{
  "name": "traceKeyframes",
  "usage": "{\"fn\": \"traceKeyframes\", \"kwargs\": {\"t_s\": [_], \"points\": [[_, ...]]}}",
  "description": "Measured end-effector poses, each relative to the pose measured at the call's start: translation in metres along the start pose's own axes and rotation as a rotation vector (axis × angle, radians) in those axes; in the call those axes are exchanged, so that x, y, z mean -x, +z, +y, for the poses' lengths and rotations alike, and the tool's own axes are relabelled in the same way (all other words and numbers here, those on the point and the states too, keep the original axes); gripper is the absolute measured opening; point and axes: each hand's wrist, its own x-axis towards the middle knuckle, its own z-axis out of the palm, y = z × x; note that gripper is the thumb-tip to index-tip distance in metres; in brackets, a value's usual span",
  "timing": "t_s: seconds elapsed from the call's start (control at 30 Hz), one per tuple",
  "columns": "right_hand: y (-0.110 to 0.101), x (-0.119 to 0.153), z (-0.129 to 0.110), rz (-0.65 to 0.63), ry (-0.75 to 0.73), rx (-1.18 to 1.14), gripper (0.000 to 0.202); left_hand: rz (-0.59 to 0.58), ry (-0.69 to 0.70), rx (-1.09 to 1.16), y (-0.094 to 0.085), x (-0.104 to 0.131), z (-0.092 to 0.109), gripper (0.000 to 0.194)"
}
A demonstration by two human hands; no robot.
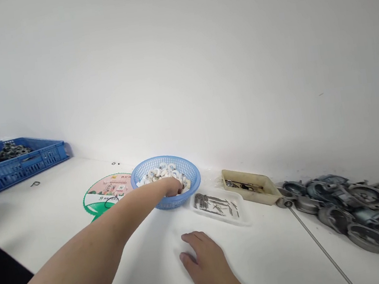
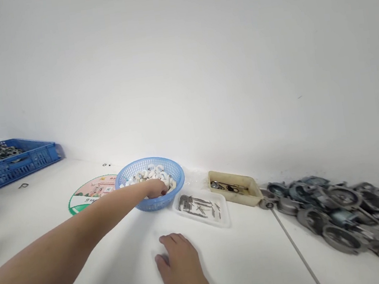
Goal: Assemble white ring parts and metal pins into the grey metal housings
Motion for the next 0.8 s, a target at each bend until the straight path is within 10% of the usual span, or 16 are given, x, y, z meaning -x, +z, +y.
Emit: {"fn": "traceKeyframes", "kwargs": {"t_s": [0.4, 0.5, 0.6, 0.8], "points": [[0.002, 0.0, 0.001, 0.029, 0.025, -0.013, 0.032, 0.826, -0.257, 0.245, -0.017, 0.063, 0.03, 0.034], [0.002, -0.002, 0.002, 0.037, 0.012, -0.011, 0.031, 1.09, -0.065, 0.478, 0.008, 0.103, 0.058, 0.022], [0.002, -0.005, 0.004, 0.043, 0.046, -0.015, 0.026, 1.069, 0.154, 0.71, 0.052, 0.127, 0.084, 0.018], [0.005, -0.014, 0.012, 0.038, 0.103, 0.032, 0.018, 0.802, -0.151, 1.095, 0.109, 0.109, 0.093, 0.016]]}}
